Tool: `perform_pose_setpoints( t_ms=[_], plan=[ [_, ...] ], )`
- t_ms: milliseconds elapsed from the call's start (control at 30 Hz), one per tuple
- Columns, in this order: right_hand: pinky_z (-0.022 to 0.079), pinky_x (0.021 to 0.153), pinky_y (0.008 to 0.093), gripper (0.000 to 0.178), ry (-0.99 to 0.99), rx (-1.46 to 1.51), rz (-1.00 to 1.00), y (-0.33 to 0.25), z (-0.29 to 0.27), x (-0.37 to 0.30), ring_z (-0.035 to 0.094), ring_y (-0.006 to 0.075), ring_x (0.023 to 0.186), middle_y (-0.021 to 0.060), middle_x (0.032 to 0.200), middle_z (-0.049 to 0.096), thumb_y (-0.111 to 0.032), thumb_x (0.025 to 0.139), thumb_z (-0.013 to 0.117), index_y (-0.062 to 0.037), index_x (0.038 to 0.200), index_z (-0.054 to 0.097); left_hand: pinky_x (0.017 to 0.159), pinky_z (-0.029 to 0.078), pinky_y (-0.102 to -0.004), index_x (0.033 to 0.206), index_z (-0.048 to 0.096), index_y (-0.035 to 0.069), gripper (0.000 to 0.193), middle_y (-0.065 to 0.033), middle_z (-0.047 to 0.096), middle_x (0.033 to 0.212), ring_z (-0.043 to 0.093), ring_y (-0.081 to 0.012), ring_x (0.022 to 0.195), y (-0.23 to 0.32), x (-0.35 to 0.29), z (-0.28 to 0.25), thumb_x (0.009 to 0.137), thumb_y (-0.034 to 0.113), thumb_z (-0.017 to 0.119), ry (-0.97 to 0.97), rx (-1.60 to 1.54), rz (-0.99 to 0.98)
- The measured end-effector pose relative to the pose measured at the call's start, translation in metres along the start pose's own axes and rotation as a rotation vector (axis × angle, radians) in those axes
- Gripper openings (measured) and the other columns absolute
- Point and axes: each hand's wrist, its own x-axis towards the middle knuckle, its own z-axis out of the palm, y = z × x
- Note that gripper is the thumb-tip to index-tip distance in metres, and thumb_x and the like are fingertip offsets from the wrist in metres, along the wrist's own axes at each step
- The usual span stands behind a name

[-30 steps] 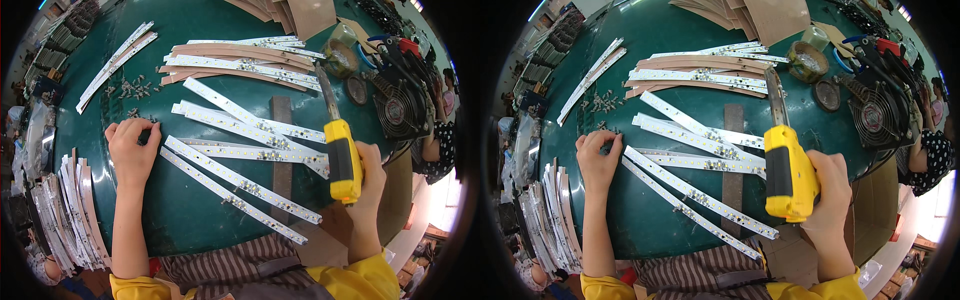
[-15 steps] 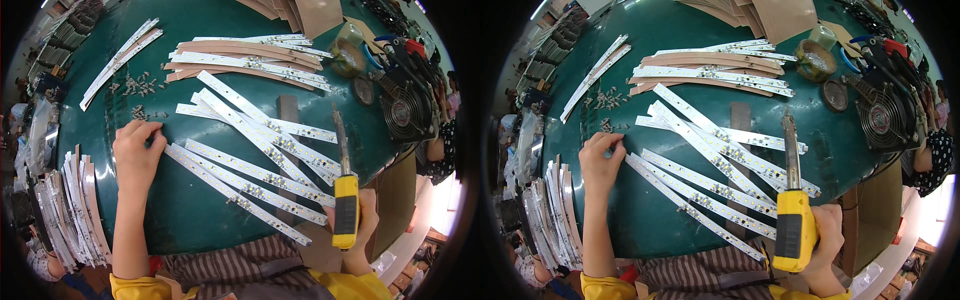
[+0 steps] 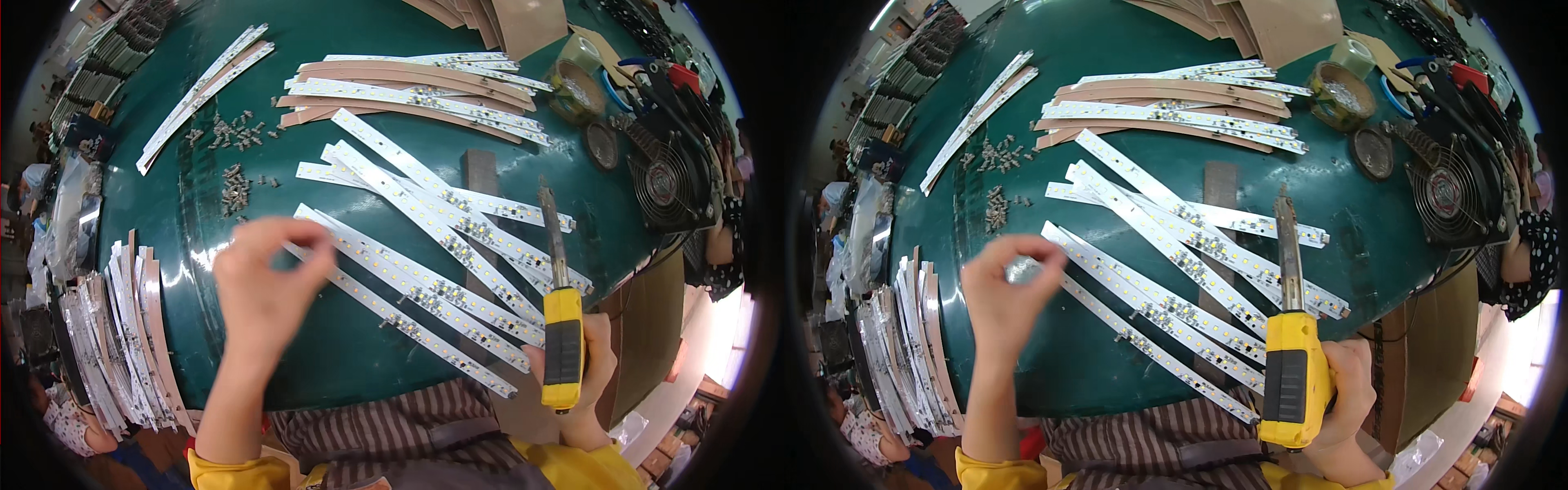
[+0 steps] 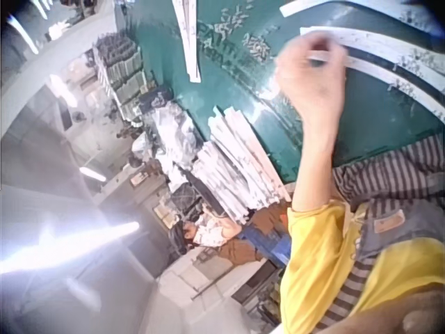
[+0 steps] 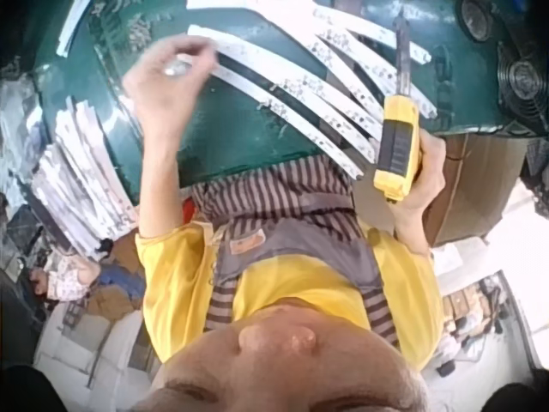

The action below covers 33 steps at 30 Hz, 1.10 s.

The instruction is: The person solders electronic components onto LED light strips using a handheld soldering iron, gathers and sets aside the finished strips, and solders components onto another batch of strips.

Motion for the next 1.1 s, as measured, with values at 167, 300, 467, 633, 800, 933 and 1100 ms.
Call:
perform_pose_setpoints(
  t_ms=[167,300,467,633,800,933,1100],
  plan=[
    [0.044,0.069,0.0254,0.044,0.007,0.015,0.03,-0.005,0.003,-0.001,0.056,0.0137,0.073,0.0044,0.086,0.056,-0.015,0.075,0.084,-0.0022,0.108,0.058,0.079,0.047,-0.0328,0.08,0.068,0.01,0.017,-0.0009,0.068,0.076,0.064,-0.0193,0.068,0.035,-0.03,0.045,0.068,0.001,0.077,-0.166,-0.198,0.272],
    [0.046,0.071,0.0255,0.045,-0.028,0.063,0.087,-0.006,-0.001,-0.001,0.058,0.0131,0.075,0.0049,0.087,0.058,-0.014,0.074,0.084,-0.002,0.109,0.058,0.07,0.047,-0.0282,0.078,0.071,0.009,0.02,-0.0013,0.07,0.076,0.063,-0.0158,0.068,0.038,-0.04,0.054,0.065,-0.004,0.076,-0.17,-0.088,0.304],
    [0.046,0.071,0.0249,0.046,-0.024,0.062,0.075,0.0,-0.001,-0.007,0.059,0.0123,0.075,0.0048,0.087,0.06,-0.015,0.074,0.085,-0.0016,0.108,0.058,0.068,0.047,-0.0271,0.08,0.072,0.007,0.02,-0.0021,0.07,0.076,0.062,-0.015,0.066,0.033,-0.038,0.058,0.065,-0.005,0.076,-0.133,-0.115,0.275],
    [0.047,0.07,0.024,0.047,-0.026,0.092,0.053,0.001,0.0,-0.005,0.06,0.0115,0.074,0.005,0.087,0.061,-0.016,0.073,0.087,-0.0012,0.108,0.058,0.07,0.044,-0.0287,0.083,0.071,0.007,0.019,-0.0021,0.069,0.078,0.058,-0.0177,0.062,0.03,-0.04,0.058,0.068,-0.003,0.078,-0.108,-0.153,0.23],
    [0.046,0.07,0.025,0.047,-0.04,0.134,0.049,0.0,-0.002,-0.005,0.061,0.0126,0.076,0.0066,0.089,0.063,-0.014,0.073,0.087,0.0004,0.107,0.058,0.068,0.043,-0.0281,0.084,0.072,0.006,0.019,-0.0019,0.069,0.075,0.055,-0.0151,0.057,0.029,-0.041,0.062,0.069,-0.004,0.079,-0.098,-0.196,0.166],
    [0.046,0.07,0.0253,0.045,-0.029,0.141,0.022,0.004,0.001,-0.007,0.061,0.0138,0.076,0.0075,0.089,0.064,-0.012,0.073,0.086,0.0007,0.106,0.058,0.068,0.044,-0.0279,0.084,0.071,0.006,0.019,-0.0011,0.068,0.073,0.055,-0.0147,0.054,0.03,-0.042,0.063,0.07,-0.004,0.08,-0.082,-0.181,0.137],
    [0.046,0.071,0.0254,0.048,0.002,0.196,0.026,0.0,0.001,-0.006,0.06,0.0149,0.078,0.0077,0.09,0.063,-0.012,0.072,0.087,-0.0005,0.108,0.057,0.068,0.044,-0.0277,0.084,0.071,0.007,0.019,-0.0003,0.068,0.072,0.055,-0.0136,0.055,0.035,-0.038,0.059,0.07,-0.003,0.079,-0.096,-0.131,0.202]
  ],
)
